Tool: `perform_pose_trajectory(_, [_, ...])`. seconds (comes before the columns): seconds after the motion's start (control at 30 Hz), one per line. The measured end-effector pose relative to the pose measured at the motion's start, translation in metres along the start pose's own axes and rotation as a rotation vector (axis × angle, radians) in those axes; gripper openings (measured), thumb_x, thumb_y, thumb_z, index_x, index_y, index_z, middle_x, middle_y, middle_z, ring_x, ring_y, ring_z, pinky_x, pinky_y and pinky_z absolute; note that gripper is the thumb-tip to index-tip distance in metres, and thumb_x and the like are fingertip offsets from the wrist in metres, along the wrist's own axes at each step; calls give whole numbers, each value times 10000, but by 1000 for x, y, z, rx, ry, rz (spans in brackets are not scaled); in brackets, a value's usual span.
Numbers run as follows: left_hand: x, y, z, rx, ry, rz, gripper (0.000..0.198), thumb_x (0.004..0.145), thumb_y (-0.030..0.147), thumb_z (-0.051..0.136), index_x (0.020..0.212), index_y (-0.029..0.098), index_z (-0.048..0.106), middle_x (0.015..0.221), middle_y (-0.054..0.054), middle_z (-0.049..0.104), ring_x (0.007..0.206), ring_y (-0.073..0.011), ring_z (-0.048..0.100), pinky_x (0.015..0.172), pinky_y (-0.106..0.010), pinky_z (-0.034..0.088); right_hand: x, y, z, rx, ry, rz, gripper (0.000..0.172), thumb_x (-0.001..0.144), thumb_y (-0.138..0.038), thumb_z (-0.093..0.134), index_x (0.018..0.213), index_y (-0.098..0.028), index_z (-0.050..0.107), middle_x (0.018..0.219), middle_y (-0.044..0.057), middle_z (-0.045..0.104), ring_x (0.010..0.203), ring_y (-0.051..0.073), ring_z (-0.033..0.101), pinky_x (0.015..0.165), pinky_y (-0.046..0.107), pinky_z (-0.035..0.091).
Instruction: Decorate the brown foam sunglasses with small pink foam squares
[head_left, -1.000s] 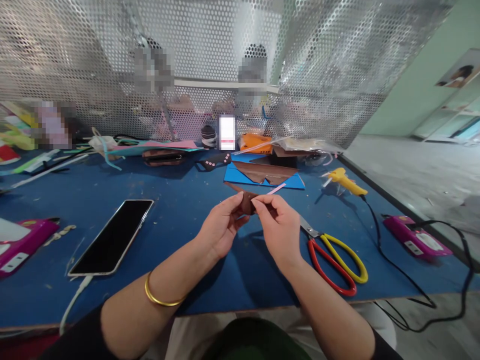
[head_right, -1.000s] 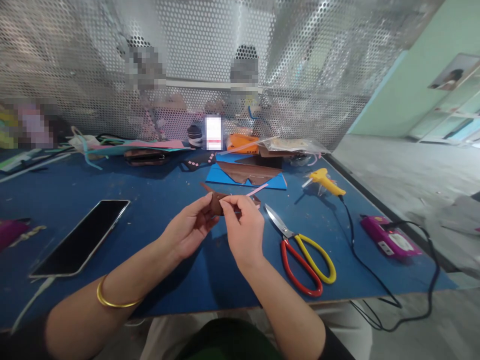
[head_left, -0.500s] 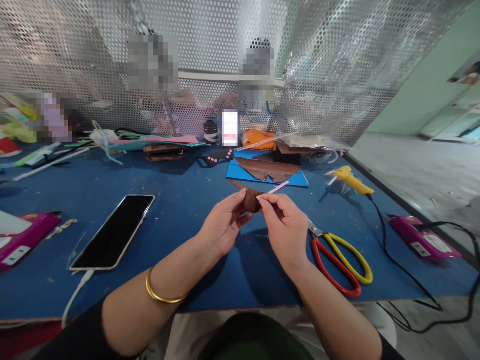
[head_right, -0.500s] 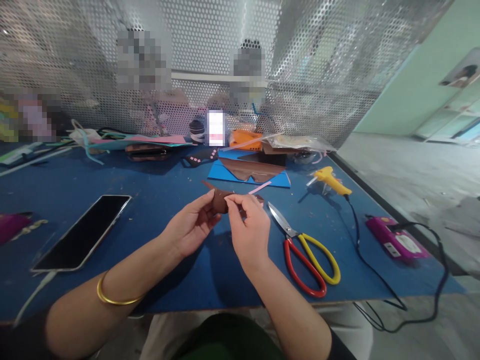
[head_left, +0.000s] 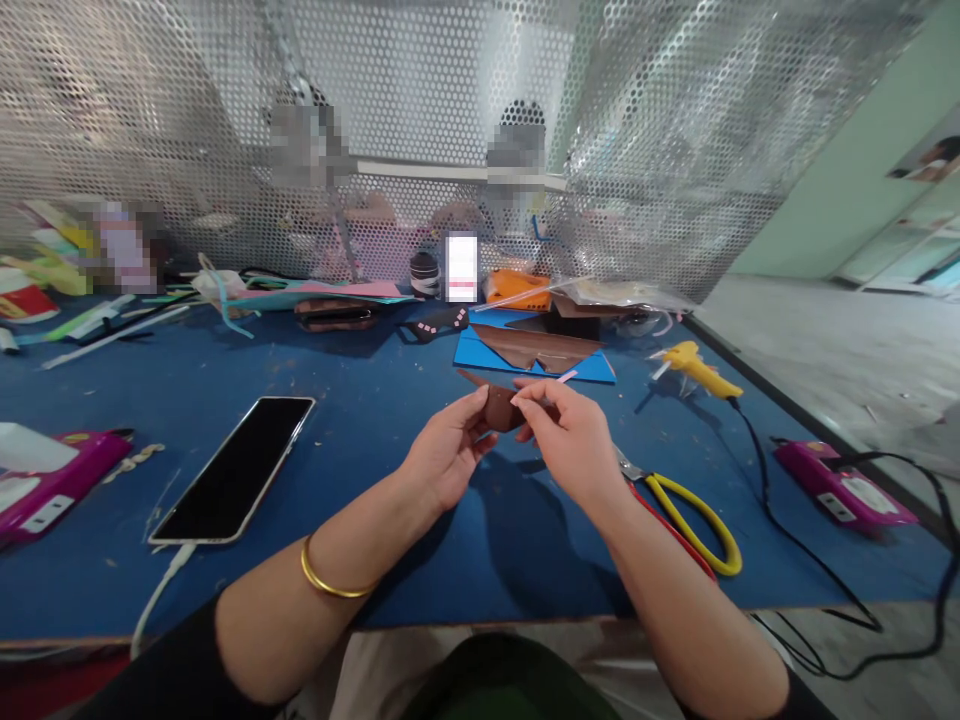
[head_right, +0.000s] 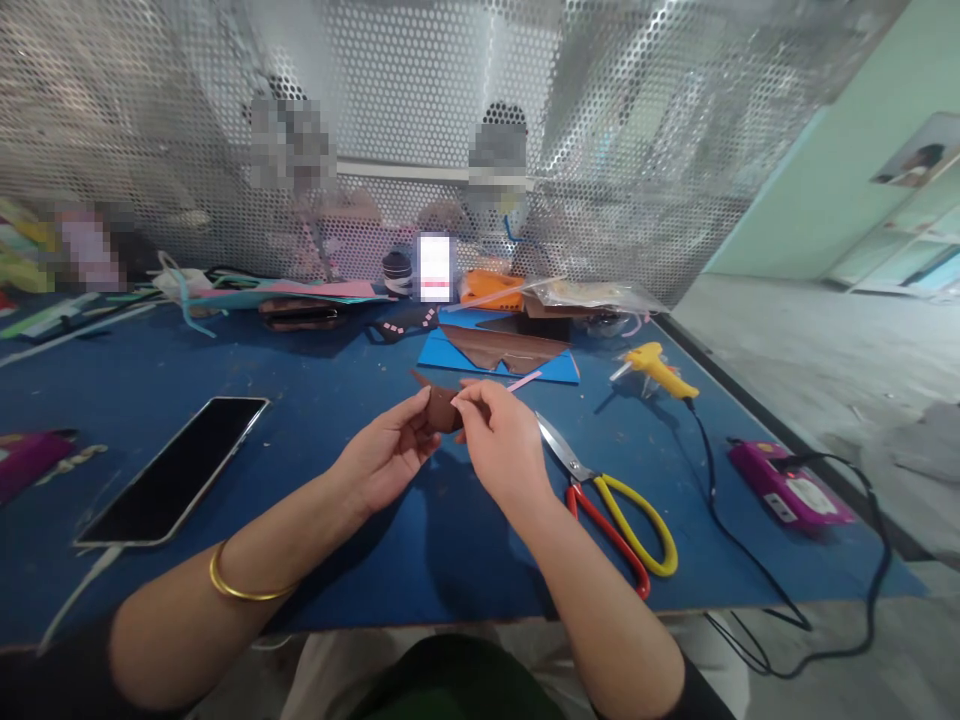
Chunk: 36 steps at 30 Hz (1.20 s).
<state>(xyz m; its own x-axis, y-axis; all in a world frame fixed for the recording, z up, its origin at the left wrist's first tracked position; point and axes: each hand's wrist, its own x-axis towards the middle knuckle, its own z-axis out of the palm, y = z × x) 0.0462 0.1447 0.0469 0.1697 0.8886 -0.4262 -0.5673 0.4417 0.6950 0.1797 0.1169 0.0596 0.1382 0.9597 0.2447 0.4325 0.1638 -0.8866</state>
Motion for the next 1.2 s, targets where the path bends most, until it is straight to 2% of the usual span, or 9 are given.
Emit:
perform_pose_trajectory(0.1, [0, 0, -1, 41, -9, 14, 104, 843, 230, 668, 793, 155, 722, 786, -37, 734, 646, -104, 633, 561, -203, 471, 8, -4, -5, -71, -87, 34, 119, 847, -267, 564, 784, -207, 645, 710, -12, 681, 557, 124, 587, 575, 265, 439])
perform_pose_trajectory(0.2, [-4, 2, -1, 110, -1, 60, 99, 829, 233, 678, 846, 141, 710, 800, -58, 731, 660, -117, 645, 534, -198, 464, 11, -5, -9, -94, -75, 38, 126, 835, -268, 577, 756, -204, 652, 575, -31, 611, 556, 131, 559, 587, 267, 414])
perform_pose_trajectory(0.33, [-12, 5, 0, 206, 37, 203, 140, 782, 233, 717, 879, 198, 622, 797, -33, 723, 742, -154, 682, 444, -166, 393, 14, -5, -15, -101, -63, 65, 149, 839, -297, 569, 766, -204, 660, 585, -35, 599, 497, 115, 509, 562, 269, 399])
perform_pose_trajectory(0.43, [-16, 7, 2, 268, -42, 267, 182, 759, 267, 733, 841, 219, 578, 822, -20, 716, 759, -158, 682, 390, -155, 342, 16, -4, -20, -116, -80, 77, 158, 839, -311, 564, 775, -206, 663, 583, -32, 596, 494, 118, 503, 537, 263, 386])
perform_pose_trajectory(0.6, [-15, 8, 2, 237, -170, 158, 241, 724, 225, 770, 955, 205, 707, 913, -32, 711, 749, -116, 633, 441, -144, 405, 18, -2, -25, -120, -129, 41, 152, 835, -299, 558, 777, -203, 660, 602, -20, 614, 537, 128, 534, 548, 261, 397])
perform_pose_trajectory(0.77, [-13, 8, -1, 234, -159, 143, 279, 708, 177, 784, 983, 216, 774, 925, -33, 717, 655, -83, 584, 494, -161, 442, 16, 1, -25, -95, -155, 25, 151, 842, -303, 554, 781, -213, 660, 609, -27, 618, 517, 122, 520, 531, 259, 407])
perform_pose_trajectory(0.93, [-12, 10, -1, 235, -162, 112, 280, 713, 166, 781, 985, 231, 785, 954, -44, 740, 713, -111, 625, 510, -180, 455, 16, 2, -27, -100, -172, -1, 146, 850, -291, 554, 789, -217, 665, 609, -33, 618, 491, 111, 492, 527, 259, 411])
perform_pose_trajectory(1.07, [-11, 12, 0, 226, -230, 87, 282, 756, 186, 767, 1035, 229, 772, 953, -49, 745, 811, -145, 666, 585, -204, 514, 15, 0, -30, -111, -159, -1, 142, 856, -295, 559, 787, -221, 659, 638, -29, 619, 550, 124, 528, 562, 268, 425])
perform_pose_trajectory(1.2, [-8, 11, -1, 201, -200, 70, 267, 752, 127, 763, 1002, 221, 777, 922, -35, 744, 755, -121, 671, 556, -180, 517, 12, -2, -29, -63, -170, 9, 131, 867, -273, 560, 787, -226, 653, 659, -33, 620, 590, 128, 556, 631, 287, 462])
